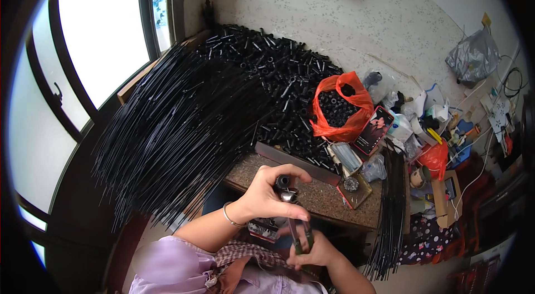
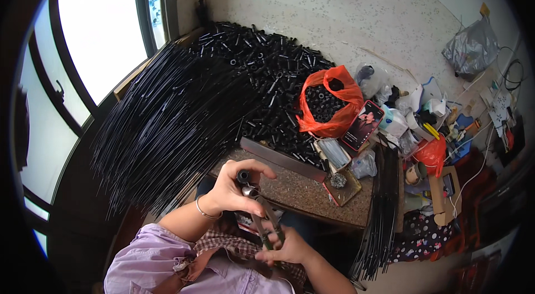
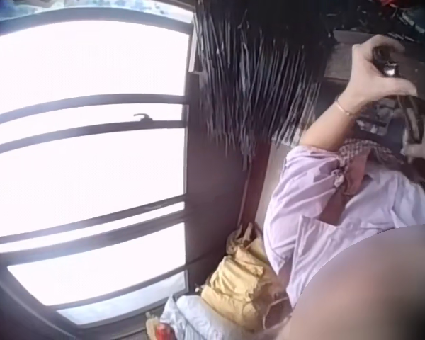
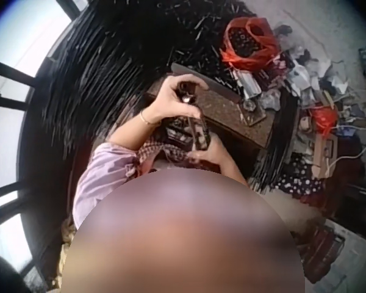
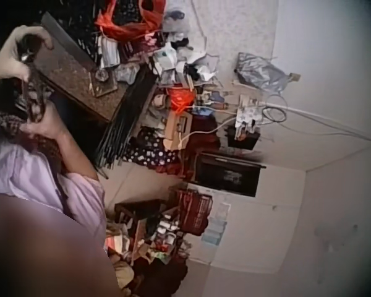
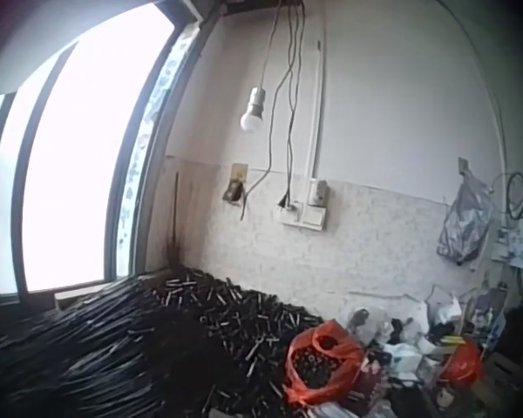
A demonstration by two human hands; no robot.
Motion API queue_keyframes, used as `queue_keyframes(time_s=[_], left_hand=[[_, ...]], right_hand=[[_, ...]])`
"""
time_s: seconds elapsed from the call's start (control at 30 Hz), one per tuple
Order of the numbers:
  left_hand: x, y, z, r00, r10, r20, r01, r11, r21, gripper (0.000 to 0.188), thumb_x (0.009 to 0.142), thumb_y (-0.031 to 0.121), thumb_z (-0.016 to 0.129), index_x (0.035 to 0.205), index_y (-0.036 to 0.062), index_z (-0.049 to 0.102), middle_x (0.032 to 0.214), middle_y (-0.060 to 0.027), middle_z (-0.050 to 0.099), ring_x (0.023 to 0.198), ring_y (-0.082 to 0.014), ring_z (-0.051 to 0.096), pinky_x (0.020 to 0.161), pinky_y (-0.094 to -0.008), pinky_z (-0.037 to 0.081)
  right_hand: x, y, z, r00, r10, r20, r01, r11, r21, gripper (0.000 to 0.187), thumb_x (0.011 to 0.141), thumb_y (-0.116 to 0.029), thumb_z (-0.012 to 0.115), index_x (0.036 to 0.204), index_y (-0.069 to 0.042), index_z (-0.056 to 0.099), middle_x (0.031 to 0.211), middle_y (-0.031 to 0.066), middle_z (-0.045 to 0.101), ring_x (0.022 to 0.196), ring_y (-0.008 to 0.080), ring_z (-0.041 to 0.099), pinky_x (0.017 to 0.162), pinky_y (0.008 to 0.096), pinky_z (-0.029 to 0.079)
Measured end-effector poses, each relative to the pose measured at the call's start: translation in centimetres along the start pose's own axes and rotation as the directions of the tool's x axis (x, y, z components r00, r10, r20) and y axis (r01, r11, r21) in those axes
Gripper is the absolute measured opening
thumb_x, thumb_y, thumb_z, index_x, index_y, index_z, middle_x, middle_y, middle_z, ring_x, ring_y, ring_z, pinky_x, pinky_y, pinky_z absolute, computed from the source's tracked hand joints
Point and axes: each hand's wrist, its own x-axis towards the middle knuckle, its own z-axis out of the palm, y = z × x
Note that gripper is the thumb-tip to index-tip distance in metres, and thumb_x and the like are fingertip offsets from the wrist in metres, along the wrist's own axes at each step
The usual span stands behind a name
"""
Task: Manually bundling, aligning, and crimping synthetic fibers for brush manufacturing.
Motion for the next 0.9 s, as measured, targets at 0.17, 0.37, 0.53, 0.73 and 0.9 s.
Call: queue_keyframes(time_s=[0.17, 0.37, 0.53, 0.73, 0.9], left_hand=[[-1.3, 0.8, -1.0, 0.999, -0.038, 0.01, 0.038, 0.998, -0.046, 0.045, 0.046, 0.028, 0.074, 0.077, 0.0018, 0.053, 0.058, 0.0012, 0.047, 0.051, -0.0044, 0.039, 0.046, -0.0181, 0.032], [-1.7, 0.7, -1.6, 0.996, 0.091, 0.012, -0.09, 0.995, -0.035, 0.041, 0.048, 0.024, 0.074, 0.076, 0.0014, 0.053, 0.048, 0.004, 0.041, 0.043, -0.0019, 0.033, 0.04, -0.0161, 0.025], [-2.0, 0.0, -1.3, 0.996, -0.021, -0.091, 0.024, 0.999, 0.031, 0.033, 0.053, 0.019, 0.071, 0.074, 0.0012, 0.054, 0.048, 0.004, 0.041, 0.043, -0.0016, 0.033, 0.039, -0.0157, 0.024], [-1.7, -0.8, -0.6, 0.982, -0.129, -0.138, 0.117, 0.989, -0.089, 0.023, 0.057, 0.013, 0.067, 0.071, 0.0009, 0.053, 0.049, 0.003, 0.046, 0.044, -0.0006, 0.037, 0.039, -0.0147, 0.026], [0.7, -2.8, 1.9, 0.972, -0.139, -0.189, 0.141, 0.99, -0.001, 0.02, 0.057, 0.013, 0.065, 0.069, 0.0021, 0.054, 0.049, 0.0023, 0.046, 0.044, -0.0015, 0.038, 0.039, -0.0154, 0.028]], right_hand=[[-0.5, 0.2, 0.0, 0.45, -0.868, -0.211, -0.124, 0.173, -0.977, 0.047, 0.056, -0.008, 0.056, 0.097, 0.001, 0.035, 0.082, 0.0157, 0.044, 0.065, 0.0256, 0.046, 0.052, 0.0307, 0.039], [-0.4, 1.2, 4.8, 0.912, -0.077, -0.404, -0.021, 0.972, -0.232, 0.031, 0.073, -0.006, 0.047, 0.101, 0.004, 0.036, 0.079, 0.0118, 0.05, 0.063, 0.0161, 0.051, 0.057, 0.0248, 0.041], [-0.1, -2.3, 3.4, 0.987, 0.041, -0.157, 0.017, 0.936, 0.351, 0.036, 0.079, -0.007, 0.039, 0.112, 0.001, 0.029, 0.076, 0.0072, 0.052, 0.066, 0.0112, 0.051, 0.06, 0.0212, 0.04], [0.2, 1.5, 1.8, 0.99, -0.105, -0.091, 0.118, 0.981, 0.156, 0.041, 0.079, -0.007, 0.04, 0.116, 0.0, 0.023, 0.071, 0.0065, 0.05, 0.059, 0.0102, 0.049, 0.056, 0.0211, 0.04], [0.9, 2.7, 0.8, 0.954, -0.035, -0.299, 0.08, 0.987, 0.142, 0.006, 0.077, -0.005, 0.042, 0.08, -0.001, 0.042, 0.055, 0.0025, 0.043, 0.045, 0.0068, 0.04, 0.041, 0.0182, 0.033]])
